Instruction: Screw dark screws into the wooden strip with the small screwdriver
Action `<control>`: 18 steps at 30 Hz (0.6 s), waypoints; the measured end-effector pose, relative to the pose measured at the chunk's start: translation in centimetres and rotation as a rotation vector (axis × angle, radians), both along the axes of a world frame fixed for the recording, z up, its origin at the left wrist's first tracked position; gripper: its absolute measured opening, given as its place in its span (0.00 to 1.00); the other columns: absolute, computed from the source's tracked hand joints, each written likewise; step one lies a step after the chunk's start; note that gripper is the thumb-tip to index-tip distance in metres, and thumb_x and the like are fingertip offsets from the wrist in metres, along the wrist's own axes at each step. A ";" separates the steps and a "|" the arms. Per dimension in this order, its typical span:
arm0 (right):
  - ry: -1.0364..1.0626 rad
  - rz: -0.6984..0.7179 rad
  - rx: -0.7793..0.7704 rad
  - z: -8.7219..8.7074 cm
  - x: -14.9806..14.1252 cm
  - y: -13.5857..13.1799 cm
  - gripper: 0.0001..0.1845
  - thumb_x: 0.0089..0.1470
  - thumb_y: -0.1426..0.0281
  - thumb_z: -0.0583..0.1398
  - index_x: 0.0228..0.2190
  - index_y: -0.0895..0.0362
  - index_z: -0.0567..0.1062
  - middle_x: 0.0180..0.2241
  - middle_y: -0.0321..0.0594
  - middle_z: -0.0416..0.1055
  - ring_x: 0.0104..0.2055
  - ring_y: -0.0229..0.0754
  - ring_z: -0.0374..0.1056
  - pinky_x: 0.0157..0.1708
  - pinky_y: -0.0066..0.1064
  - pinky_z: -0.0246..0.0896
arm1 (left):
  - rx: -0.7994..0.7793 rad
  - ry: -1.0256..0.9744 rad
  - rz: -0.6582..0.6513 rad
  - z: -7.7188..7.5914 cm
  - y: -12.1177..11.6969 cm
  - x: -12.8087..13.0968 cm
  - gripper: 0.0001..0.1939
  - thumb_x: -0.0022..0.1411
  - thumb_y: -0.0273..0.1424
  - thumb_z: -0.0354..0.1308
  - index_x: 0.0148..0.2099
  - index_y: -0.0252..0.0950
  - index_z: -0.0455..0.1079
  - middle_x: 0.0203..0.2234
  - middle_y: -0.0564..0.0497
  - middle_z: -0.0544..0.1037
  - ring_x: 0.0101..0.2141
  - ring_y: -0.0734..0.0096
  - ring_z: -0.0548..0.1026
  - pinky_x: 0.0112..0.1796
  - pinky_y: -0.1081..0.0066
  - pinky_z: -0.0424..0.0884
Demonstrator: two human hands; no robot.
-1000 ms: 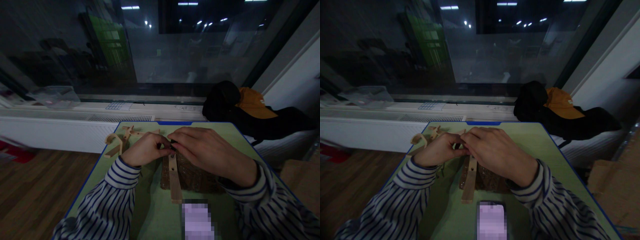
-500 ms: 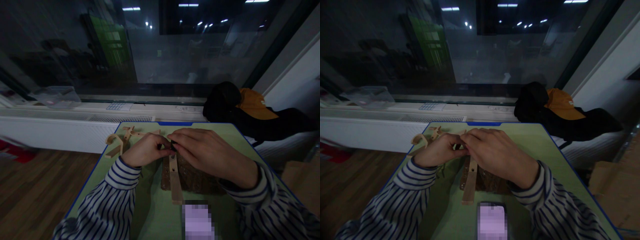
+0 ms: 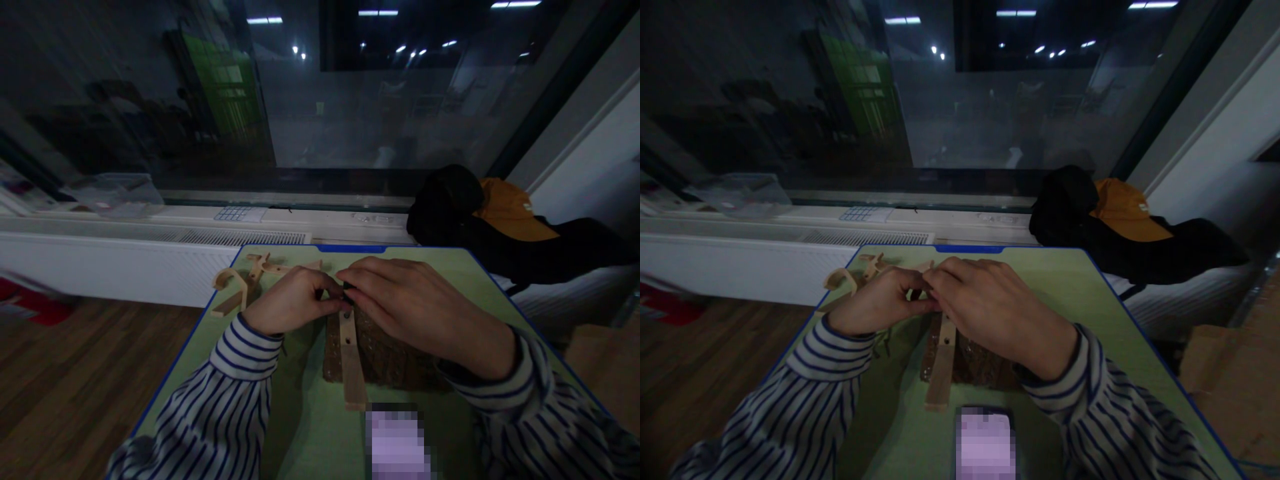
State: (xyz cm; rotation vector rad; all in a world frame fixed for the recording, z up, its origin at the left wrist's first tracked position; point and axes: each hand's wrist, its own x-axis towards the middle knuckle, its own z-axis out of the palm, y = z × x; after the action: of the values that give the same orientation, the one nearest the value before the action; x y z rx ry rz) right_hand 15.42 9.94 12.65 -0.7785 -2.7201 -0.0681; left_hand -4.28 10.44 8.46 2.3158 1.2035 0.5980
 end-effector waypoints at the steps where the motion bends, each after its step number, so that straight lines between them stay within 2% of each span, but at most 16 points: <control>1: 0.003 0.000 0.006 0.0 0.0 0.0 0.14 0.59 0.71 0.51 0.45 0.59 0.69 0.41 0.44 0.70 0.42 0.44 0.68 0.41 0.37 0.64 | 0.004 0.003 0.002 0.0 0.0 0.0 0.09 0.57 0.35 0.59 0.36 0.35 0.75 0.30 0.50 0.80 0.31 0.70 0.76 0.34 0.72 0.67; 12: -0.003 -0.007 0.027 -0.1 -0.1 0.0 0.13 0.59 0.71 0.52 0.45 0.59 0.69 0.40 0.43 0.71 0.40 0.44 0.68 0.38 0.37 0.64 | 0.011 0.039 0.019 -0.1 0.0 0.0 0.13 0.57 0.39 0.57 0.36 0.34 0.75 0.29 0.49 0.80 0.30 0.69 0.75 0.33 0.71 0.67; 18: 0.021 -0.001 0.036 -0.2 -0.2 -0.1 0.14 0.59 0.70 0.51 0.47 0.59 0.67 0.43 0.44 0.70 0.43 0.45 0.68 0.41 0.38 0.63 | 0.008 0.018 -0.019 -0.1 0.0 0.0 0.11 0.58 0.36 0.57 0.37 0.33 0.75 0.31 0.48 0.80 0.32 0.69 0.76 0.35 0.72 0.67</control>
State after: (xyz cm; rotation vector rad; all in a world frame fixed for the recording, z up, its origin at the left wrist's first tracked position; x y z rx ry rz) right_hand 15.26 9.89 12.48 -0.7664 -2.6912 -0.1087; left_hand -4.29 10.47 8.38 2.3417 1.1875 0.5770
